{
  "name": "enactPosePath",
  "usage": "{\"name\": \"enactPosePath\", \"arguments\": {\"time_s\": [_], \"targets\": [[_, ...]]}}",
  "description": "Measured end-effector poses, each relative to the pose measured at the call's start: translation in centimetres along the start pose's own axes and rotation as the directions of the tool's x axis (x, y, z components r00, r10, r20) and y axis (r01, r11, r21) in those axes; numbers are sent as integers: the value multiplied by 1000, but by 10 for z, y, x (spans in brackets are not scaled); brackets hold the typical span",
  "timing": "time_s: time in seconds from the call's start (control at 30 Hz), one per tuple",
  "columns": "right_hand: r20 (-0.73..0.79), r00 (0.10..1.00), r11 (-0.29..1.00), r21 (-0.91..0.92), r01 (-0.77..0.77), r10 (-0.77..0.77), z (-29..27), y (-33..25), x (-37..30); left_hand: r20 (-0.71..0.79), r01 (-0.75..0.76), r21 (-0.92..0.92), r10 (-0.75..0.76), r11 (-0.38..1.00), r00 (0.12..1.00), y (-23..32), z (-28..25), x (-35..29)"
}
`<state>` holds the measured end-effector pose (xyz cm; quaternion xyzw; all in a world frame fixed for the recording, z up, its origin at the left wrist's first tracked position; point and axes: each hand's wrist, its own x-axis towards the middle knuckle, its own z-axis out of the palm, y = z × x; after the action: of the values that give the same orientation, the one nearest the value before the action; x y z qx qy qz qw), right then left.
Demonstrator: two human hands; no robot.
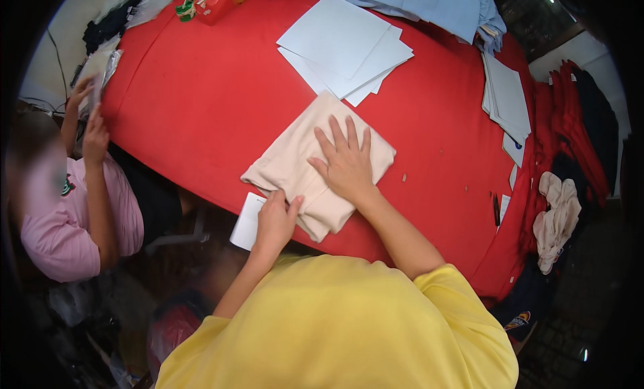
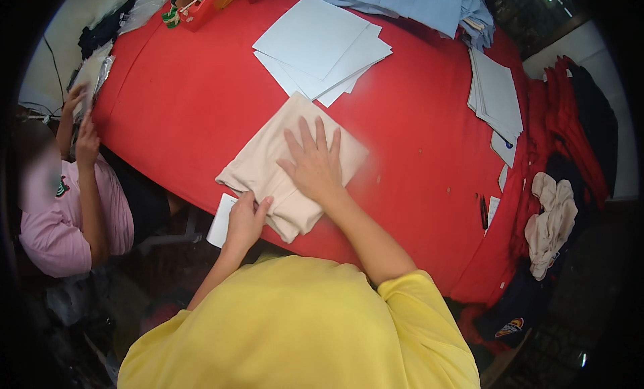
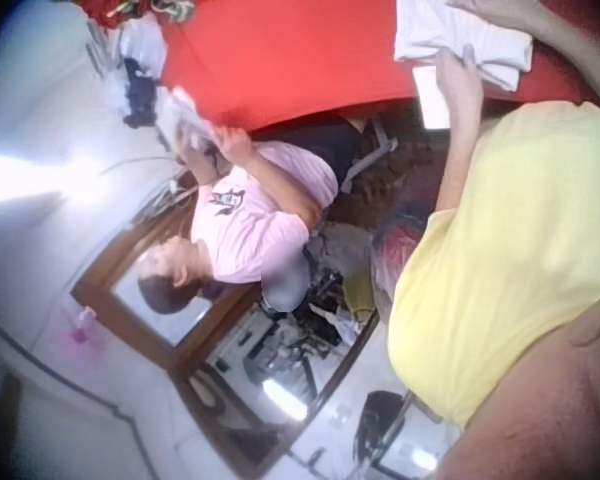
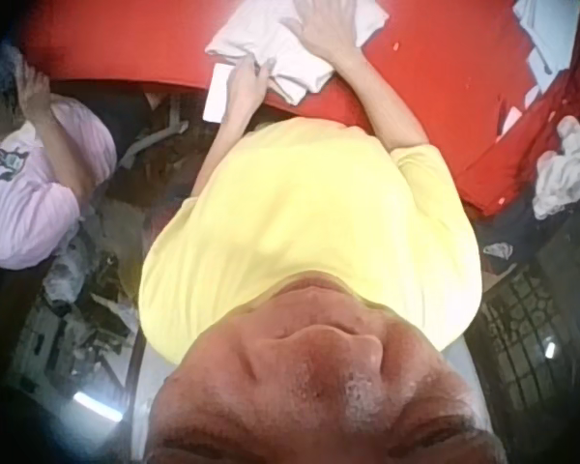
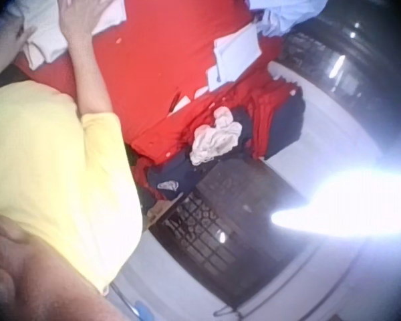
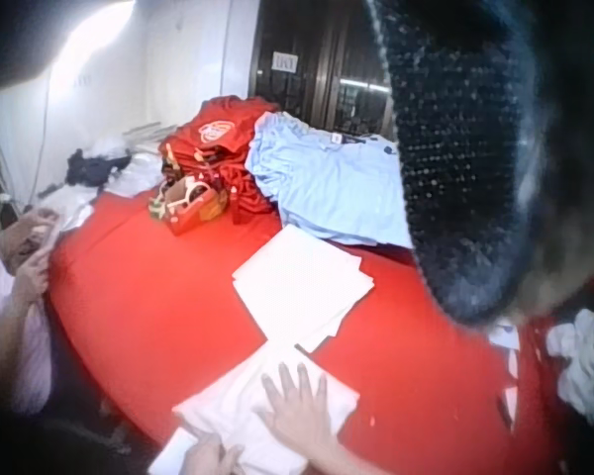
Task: The person folds shirts by placing them face down on a cardboard template, folding the sides and bottom inward, and then stacking the folded shirts.
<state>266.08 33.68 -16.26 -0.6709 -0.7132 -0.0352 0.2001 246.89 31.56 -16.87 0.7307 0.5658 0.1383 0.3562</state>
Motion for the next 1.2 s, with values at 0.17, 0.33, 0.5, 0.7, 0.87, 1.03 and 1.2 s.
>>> {"name": "enactPosePath", "arguments": {"time_s": [0.17,0.33,0.5,0.7,0.87,1.03,1.2], "targets": [[51,998,999,-50,-20,22,-4,-16,21,-327,-162,103,187,981,926,1,-28,16],[157,929,942,52,332,-336,28,-6,26,-256,-222,148,254,964,933,-31,-23,40],[-90,979,917,344,203,-182,-41,36,20,-132,-9,-366,-43,930,990,-4,20,6],[260,758,560,541,-627,598,-61,55,-102,35,114,-517,-112,849,993,-15,25,8],[342,661,263,723,-639,667,-30,45,-112,-91,-84,-488,45,869,995,-21,26,5],[358,670,166,793,-586,651,-19,48,-119,-253,-134,-436,22,890,967,-32,34,4],[204,759,475,673,-567,618,-18,48,-124,-223,-145,-498,35,855,974,-30,30,-1]]}}
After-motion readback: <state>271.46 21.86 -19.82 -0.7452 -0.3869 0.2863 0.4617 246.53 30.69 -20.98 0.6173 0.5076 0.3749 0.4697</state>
